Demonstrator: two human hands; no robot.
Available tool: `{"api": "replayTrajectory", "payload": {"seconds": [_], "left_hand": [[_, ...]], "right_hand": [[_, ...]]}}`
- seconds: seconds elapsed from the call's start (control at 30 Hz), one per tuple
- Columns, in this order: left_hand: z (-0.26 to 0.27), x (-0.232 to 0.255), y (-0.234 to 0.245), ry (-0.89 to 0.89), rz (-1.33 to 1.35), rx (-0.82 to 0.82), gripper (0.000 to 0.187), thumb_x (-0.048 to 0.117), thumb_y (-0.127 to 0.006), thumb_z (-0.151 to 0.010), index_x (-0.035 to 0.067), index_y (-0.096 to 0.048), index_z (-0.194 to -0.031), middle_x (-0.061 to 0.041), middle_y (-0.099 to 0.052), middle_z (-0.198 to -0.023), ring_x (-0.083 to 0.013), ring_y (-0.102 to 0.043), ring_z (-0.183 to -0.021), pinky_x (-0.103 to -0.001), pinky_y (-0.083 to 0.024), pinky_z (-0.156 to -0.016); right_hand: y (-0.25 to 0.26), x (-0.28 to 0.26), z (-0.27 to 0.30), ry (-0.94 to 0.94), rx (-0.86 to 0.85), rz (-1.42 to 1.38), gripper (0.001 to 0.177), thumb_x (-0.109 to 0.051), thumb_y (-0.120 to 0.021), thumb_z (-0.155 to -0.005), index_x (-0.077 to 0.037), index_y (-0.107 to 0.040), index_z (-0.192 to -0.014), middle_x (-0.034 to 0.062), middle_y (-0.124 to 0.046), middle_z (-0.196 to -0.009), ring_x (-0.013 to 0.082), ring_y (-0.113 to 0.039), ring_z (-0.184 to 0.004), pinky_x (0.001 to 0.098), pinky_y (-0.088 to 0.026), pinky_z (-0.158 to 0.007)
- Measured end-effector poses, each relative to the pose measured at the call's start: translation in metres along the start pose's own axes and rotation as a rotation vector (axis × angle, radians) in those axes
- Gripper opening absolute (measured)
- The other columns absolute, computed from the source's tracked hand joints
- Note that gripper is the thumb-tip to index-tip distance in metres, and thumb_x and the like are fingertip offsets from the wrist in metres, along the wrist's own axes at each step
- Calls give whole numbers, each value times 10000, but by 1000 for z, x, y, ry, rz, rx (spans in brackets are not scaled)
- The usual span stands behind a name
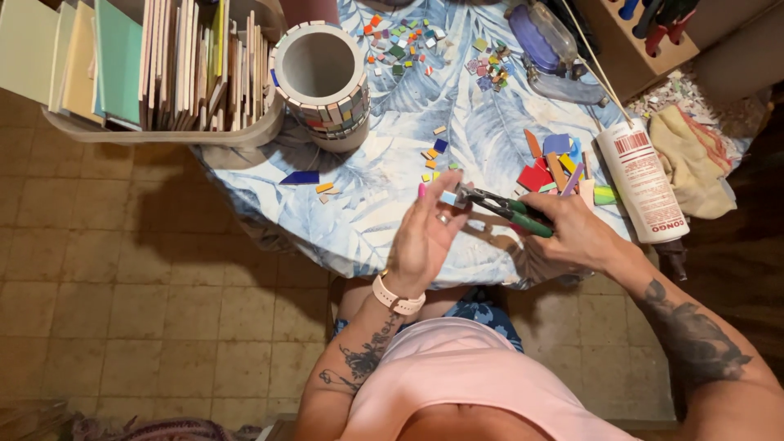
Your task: Cutting and shaping small glass mosaic tiles using wheeled nippers
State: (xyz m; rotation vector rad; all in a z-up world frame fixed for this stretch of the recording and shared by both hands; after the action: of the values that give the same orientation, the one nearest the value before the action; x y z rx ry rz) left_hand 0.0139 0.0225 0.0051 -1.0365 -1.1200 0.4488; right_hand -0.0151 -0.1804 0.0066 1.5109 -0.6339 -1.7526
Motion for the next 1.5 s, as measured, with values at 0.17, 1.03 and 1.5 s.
{"api": "replayTrajectory", "payload": {"seconds": [0.17,1.03,1.5], "left_hand": [[-4,-20,13,60,193,42,474,302,-336,-923,-46,-326,-1244,-223,-334,-1289,-320,-333,-1202,-412,-271,-1020],[-9,-49,13,87,233,72,333,85,-346,-919,-93,-370,-1199,-256,-444,-1189,-337,-447,-1109,-420,-375,-953],[-20,-89,16,99,-124,10,315,162,-382,-922,-13,-433,-1179,-127,-575,-1046,-108,-585,-744,-212,-508,-708]], "right_hand": [[2,-5,1,-19,-6,8,387,-89,-638,-549,-103,-607,-935,178,-607,-709,341,-608,-694,408,-472,-602],[-3,-6,23,40,249,-88,436,-66,-675,-508,-81,-603,-938,174,-598,-704,354,-591,-688,414,-445,-606],[-26,-29,24,140,697,-364,392,-101,-748,-601,-70,-561,-944,56,-647,-776,141,-596,-629,232,-449,-565]]}}
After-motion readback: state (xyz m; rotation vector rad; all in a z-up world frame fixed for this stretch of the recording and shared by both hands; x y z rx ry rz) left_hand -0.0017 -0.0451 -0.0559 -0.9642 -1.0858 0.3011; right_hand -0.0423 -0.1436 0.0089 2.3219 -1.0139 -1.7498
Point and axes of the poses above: each hand's wrist, its own z-axis away from the middle knuckle, its own y-axis out of the back of the hand, x = y × z, the point moved 2 cm from there along -z, towards the middle knuckle
